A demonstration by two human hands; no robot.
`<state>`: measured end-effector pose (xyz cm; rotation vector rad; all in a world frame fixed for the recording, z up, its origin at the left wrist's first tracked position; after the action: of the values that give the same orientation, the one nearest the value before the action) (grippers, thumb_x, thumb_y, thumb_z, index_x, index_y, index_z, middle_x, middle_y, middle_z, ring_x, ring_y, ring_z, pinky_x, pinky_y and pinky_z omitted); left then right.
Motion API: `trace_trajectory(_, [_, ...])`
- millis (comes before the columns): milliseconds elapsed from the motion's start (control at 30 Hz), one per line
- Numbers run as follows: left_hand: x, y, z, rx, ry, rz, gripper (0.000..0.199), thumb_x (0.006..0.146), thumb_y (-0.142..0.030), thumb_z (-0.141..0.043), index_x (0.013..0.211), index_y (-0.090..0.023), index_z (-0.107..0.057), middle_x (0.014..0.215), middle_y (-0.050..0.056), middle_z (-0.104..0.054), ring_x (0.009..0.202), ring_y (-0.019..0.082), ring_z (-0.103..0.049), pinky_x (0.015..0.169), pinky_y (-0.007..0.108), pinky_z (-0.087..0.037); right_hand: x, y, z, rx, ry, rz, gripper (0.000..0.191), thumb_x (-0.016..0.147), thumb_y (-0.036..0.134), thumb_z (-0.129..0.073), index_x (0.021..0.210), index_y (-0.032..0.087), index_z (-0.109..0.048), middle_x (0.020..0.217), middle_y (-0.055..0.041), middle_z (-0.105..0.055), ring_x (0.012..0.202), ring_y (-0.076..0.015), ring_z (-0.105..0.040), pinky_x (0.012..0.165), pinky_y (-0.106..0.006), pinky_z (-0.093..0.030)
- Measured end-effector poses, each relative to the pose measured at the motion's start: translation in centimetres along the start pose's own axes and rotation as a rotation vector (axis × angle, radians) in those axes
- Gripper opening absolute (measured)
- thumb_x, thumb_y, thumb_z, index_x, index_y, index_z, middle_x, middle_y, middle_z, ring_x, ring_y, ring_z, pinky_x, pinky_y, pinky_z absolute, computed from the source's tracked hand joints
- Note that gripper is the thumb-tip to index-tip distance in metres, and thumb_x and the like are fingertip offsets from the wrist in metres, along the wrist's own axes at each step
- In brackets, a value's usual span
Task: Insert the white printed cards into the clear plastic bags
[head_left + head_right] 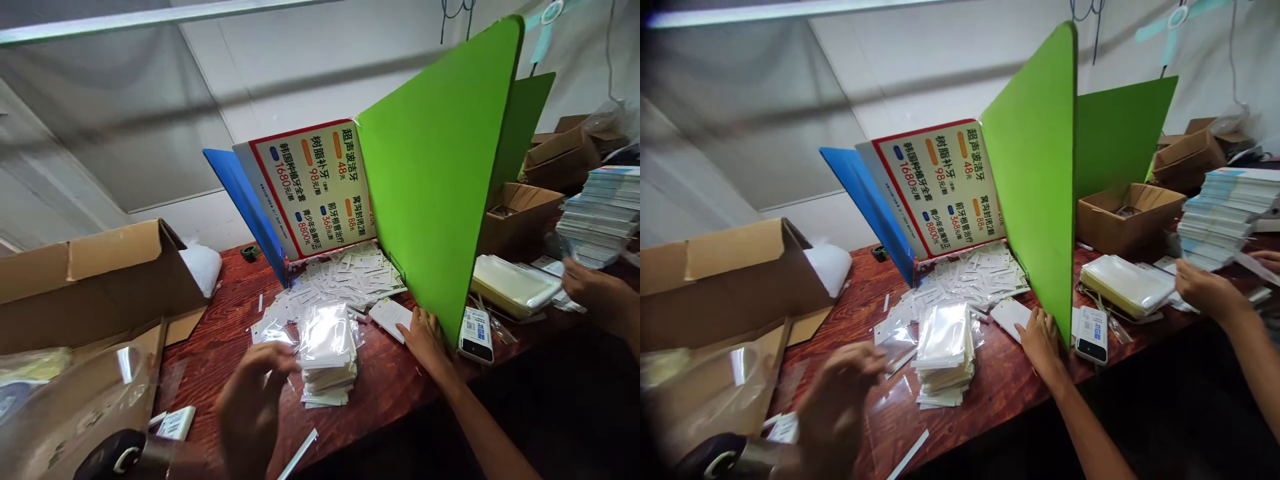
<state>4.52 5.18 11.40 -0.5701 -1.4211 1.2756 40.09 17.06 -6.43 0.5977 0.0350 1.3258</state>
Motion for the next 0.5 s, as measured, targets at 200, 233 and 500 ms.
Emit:
trace_trajectory(200, [4.0, 9.5, -3.5, 0.214, 0.007, 0.119, 0.026, 0.074, -0.033, -0.073, 0.097, -0.020, -0.074, 0.098, 0.009, -0.072, 0.087, 0.027, -0.065, 0.079, 0.035, -0.050, 0.0, 0.0, -0.4, -0.062, 0.068, -0.026, 0.024, 0.086, 0.033, -0.066, 0.098, 0.013, -0.065, 0.105, -0.0239, -0.064, 0.097, -0.0338, -0.061, 0.078, -0.041, -0.040])
trace_trajectory(233, [4.1, 10.8, -3.2, 0.232, -0.026, 0.140, 0.033, 0.067, -0.032, -0.079, 0.096, -0.018, -0.073, 0.098, 0.009, -0.071, 0.092, 0.029, -0.064, 0.081, 0.035, -0.049, -0.1, 0.1, -0.2, -0.068, 0.065, -0.030, 0.024, 0.085, 0.031, -0.067, 0.099, 0.012, -0.064, 0.105, -0.0235, -0.064, 0.097, -0.0349, -0.060, 0.079, -0.041, -0.040])
trace_trajectory(500, [4.8, 18.3, -2.2, 0.098, -0.045, 0.373, 0.037, 0.049, -0.025, -0.085, 0.080, -0.012, -0.070, 0.070, 0.005, -0.069, 0.067, 0.025, -0.066, 0.066, 0.034, -0.051, -0.6, 0.3, 0.8, 0.060, -0.015, -0.101, 0.026, 0.081, 0.024, -0.065, 0.102, 0.012, -0.057, 0.107, -0.0235, -0.061, 0.098, -0.0361, -0.058, 0.082, -0.042, -0.040])
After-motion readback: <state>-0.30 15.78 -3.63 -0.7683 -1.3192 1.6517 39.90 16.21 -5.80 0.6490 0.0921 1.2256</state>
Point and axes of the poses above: each hand's wrist, its own x-axis towards the middle knuckle, its own z-axis out of the back of the hand, y = z × x, the point moved 10 cm from there along x, towards the middle knuckle
